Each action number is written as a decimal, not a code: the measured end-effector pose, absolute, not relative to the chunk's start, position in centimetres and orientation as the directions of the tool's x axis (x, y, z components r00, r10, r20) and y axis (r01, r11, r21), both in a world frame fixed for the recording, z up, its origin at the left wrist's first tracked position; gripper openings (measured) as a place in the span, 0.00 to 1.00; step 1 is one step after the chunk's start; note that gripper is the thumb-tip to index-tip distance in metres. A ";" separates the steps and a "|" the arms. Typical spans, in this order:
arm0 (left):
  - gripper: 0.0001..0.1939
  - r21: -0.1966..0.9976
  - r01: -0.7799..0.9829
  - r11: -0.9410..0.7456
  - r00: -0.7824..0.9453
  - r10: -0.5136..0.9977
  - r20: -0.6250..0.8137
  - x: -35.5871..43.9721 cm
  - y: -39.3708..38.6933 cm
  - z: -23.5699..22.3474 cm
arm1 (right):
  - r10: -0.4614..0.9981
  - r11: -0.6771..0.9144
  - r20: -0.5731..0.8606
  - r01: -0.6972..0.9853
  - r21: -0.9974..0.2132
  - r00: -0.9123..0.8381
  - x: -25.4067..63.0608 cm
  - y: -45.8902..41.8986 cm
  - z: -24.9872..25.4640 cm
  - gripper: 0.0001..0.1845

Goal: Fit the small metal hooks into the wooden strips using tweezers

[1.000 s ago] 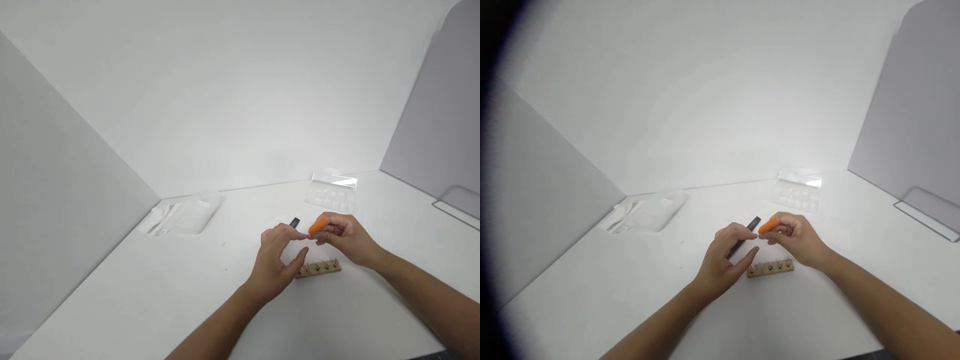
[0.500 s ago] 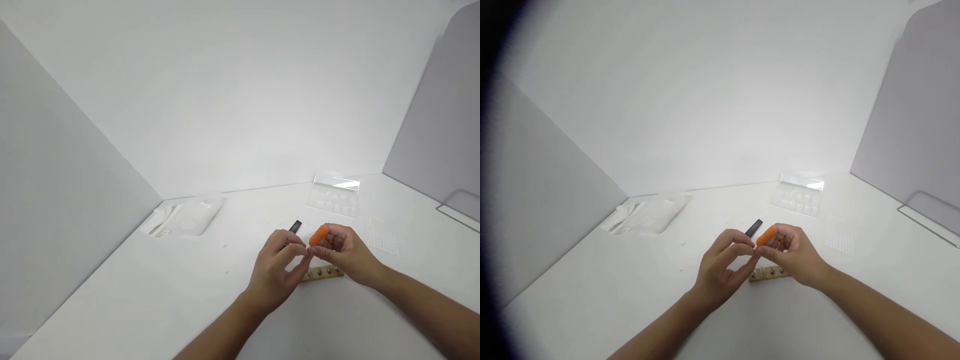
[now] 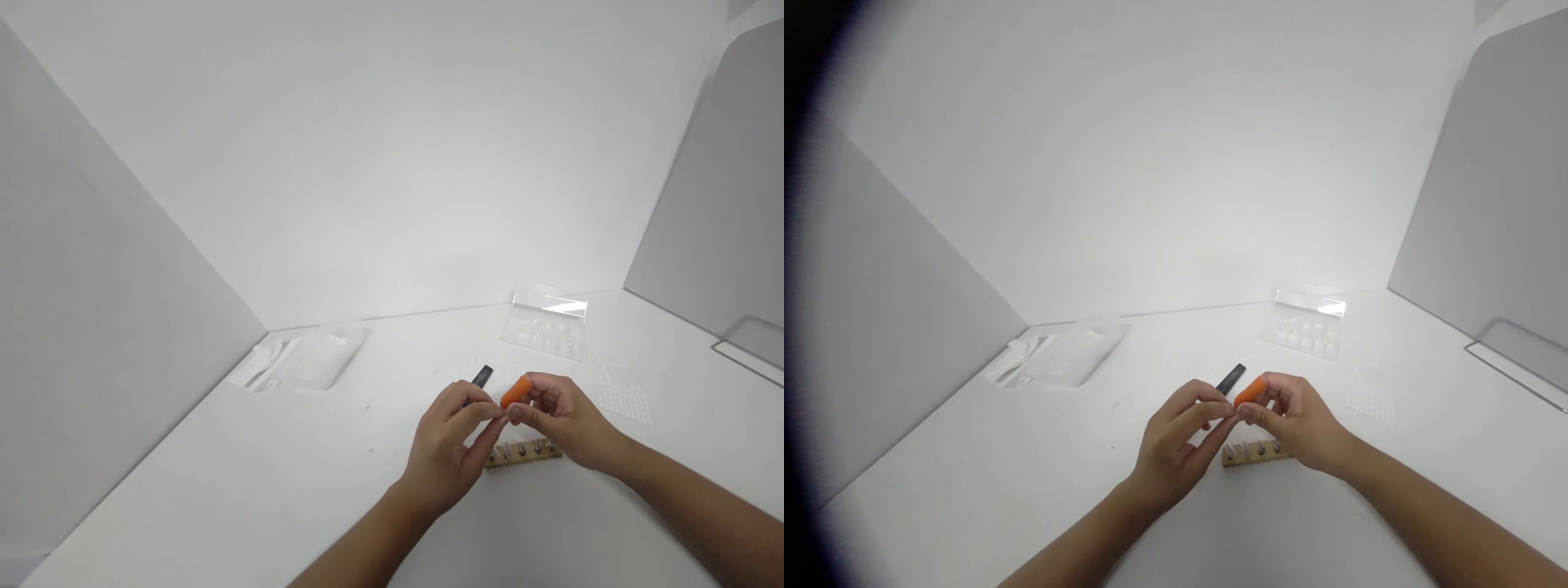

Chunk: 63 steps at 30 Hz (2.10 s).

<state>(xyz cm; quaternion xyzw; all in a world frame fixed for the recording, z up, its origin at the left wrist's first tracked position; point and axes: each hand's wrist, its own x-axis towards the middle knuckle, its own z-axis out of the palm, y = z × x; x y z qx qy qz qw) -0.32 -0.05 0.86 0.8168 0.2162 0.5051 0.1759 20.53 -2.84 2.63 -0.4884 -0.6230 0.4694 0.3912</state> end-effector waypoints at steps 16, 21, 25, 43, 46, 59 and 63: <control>0.09 0.940 0.074 -0.334 0.424 0.864 0.273 0.0 -0.2 1.2 | 0.892 0.344 0.150 0.424 -0.838 -0.427 21.2 -2.9 1.9 0.13; 0.07 0.938 0.093 -0.333 0.424 0.866 0.266 0.1 -0.1 1.1 | 0.855 0.423 0.175 0.462 -0.780 -0.488 21.7 -3.0 1.6 0.14; 0.07 0.937 0.092 -0.336 0.423 0.866 0.269 0.1 -0.1 1.1 | 0.847 0.466 0.208 0.495 -0.734 -0.488 21.7 -2.9 1.4 0.14; 0.07 0.926 0.060 -0.373 0.436 0.844 0.312 0.1 -0.1 1.3 | 0.859 0.441 0.239 0.415 -0.796 -0.453 21.7 -2.7 0.6 0.15; 0.07 0.929 0.040 -0.369 0.444 0.839 0.314 0.0 0.0 1.2 | 0.839 0.488 0.288 0.406 -0.773 -0.461 21.7 -2.7 0.6 0.16; 0.07 0.925 0.027 -0.379 0.453 0.830 0.326 0.1 -0.1 1.1 | 0.763 0.640 0.426 0.474 -0.606 -0.486 21.2 -2.6 1.5 0.17; 0.06 0.915 0.048 -0.402 0.470 0.817 0.334 0.1 -0.1 1.0 | 0.721 0.693 0.514 0.517 -0.502 -0.466 21.1 -2.7 1.6 0.16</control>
